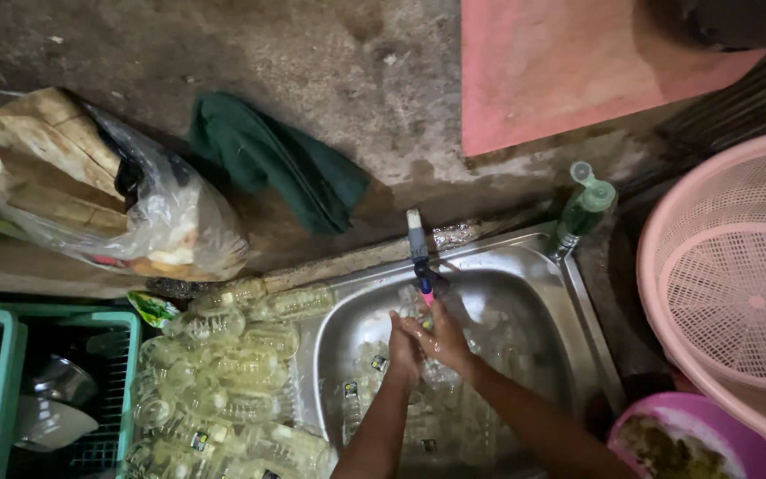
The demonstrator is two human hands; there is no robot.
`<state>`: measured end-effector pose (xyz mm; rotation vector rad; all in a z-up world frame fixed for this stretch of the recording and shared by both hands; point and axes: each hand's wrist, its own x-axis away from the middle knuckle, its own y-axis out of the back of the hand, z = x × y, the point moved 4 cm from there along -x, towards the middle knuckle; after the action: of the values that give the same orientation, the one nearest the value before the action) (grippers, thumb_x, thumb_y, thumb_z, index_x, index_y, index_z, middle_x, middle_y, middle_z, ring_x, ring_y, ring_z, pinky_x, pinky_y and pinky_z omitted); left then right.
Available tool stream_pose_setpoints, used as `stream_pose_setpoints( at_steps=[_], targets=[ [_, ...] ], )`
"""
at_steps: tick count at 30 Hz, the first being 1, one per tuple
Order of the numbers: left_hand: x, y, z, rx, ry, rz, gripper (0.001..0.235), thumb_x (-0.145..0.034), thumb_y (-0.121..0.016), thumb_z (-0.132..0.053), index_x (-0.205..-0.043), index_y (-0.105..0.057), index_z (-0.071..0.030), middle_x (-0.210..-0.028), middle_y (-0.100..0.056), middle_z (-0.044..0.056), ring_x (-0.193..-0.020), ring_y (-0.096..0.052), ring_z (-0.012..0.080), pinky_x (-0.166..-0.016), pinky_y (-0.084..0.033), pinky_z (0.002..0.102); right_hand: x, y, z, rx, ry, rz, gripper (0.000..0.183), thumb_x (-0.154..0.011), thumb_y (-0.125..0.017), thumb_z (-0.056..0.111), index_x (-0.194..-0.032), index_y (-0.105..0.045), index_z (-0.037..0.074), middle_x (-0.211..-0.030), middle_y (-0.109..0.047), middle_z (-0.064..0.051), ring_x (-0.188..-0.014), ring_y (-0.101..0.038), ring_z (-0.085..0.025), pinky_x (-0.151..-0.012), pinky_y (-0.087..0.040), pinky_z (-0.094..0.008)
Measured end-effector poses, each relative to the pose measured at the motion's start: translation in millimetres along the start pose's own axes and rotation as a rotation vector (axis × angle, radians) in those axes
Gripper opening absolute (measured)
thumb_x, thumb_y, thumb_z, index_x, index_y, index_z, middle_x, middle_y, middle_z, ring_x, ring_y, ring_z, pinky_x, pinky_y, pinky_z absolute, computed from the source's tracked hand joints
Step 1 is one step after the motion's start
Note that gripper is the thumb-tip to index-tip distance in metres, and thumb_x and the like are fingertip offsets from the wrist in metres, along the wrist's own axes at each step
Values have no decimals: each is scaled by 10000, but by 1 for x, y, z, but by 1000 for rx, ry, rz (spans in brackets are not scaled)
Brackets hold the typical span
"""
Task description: The person washes multiple clear plastic bottles at a kitchen sink. They scrub the bottles with a soapy sponge, rinse them under running water, and place the cleaned bottles into a pink basket.
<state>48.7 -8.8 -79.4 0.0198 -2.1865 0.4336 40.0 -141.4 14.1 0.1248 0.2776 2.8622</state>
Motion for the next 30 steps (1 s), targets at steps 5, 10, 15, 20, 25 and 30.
stream_pose_setpoints(
  at_steps=[5, 10, 15, 20, 25, 30],
  targets=[
    [0, -20, 2, -97, -145, 78, 685, -1132, -352, -642, -1035, -665, -40, -887, -646, 107, -719, -567, 217, -634, -457, 356, 17, 14, -9, -1, 14, -137, 647, -827, -844, 282, -1321, -485, 69, -1009, -707, -127, -887, -719, -217, -759, -575, -358],
    [29, -37, -1, 120, -53, 85, 483, -1047, -435, -486, -1150, -676, -80, -995, -733, 100, -891, -697, 237, -852, -570, 381, 25, 21, -8, -214, 88, 33, 669, -803, -833, 134, -1371, -488, 58, -1103, -700, -101, -1004, -697, -199, -826, -564, -344],
    [46, -46, -16, -173, -92, 99, 545, -1033, -437, -509, -1295, -678, -97, -1141, -730, 75, -1084, -632, 224, -999, -464, 408, 25, 23, -20, -318, -23, 51, 521, -851, -768, 97, -1332, -571, 65, -1136, -713, -58, -1037, -701, -164, -865, -577, -313],
    [59, -41, -23, -194, -53, 183, 554, -1003, -475, -575, -1398, -564, -197, -1326, -648, 28, -1282, -566, 221, -1127, -415, 416, 7, 12, -60, -542, -161, 72, 387, -960, -680, 165, -1321, -600, 50, -1152, -700, -74, -1052, -675, -175, -885, -542, -325],
    [82, -21, 4, -213, 221, 522, 645, -948, -524, -620, -1393, -560, -153, -1195, -678, 149, -1122, -648, 305, -1009, -527, 507, -3, -5, -104, -1128, -863, 237, 488, -976, -614, 520, -1158, -660, 69, -994, -674, -141, -848, -649, -292, -688, -579, -438],
    [37, -14, 15, 200, 143, 289, 608, -1006, -567, -610, -1351, -594, -110, -1138, -701, 97, -1011, -664, 292, -907, -537, 485, -7, -12, -80, -974, -639, 373, 516, -975, -675, 412, -1319, -621, 30, -1178, -678, -130, -977, -691, -233, -791, -610, -370]
  ],
)
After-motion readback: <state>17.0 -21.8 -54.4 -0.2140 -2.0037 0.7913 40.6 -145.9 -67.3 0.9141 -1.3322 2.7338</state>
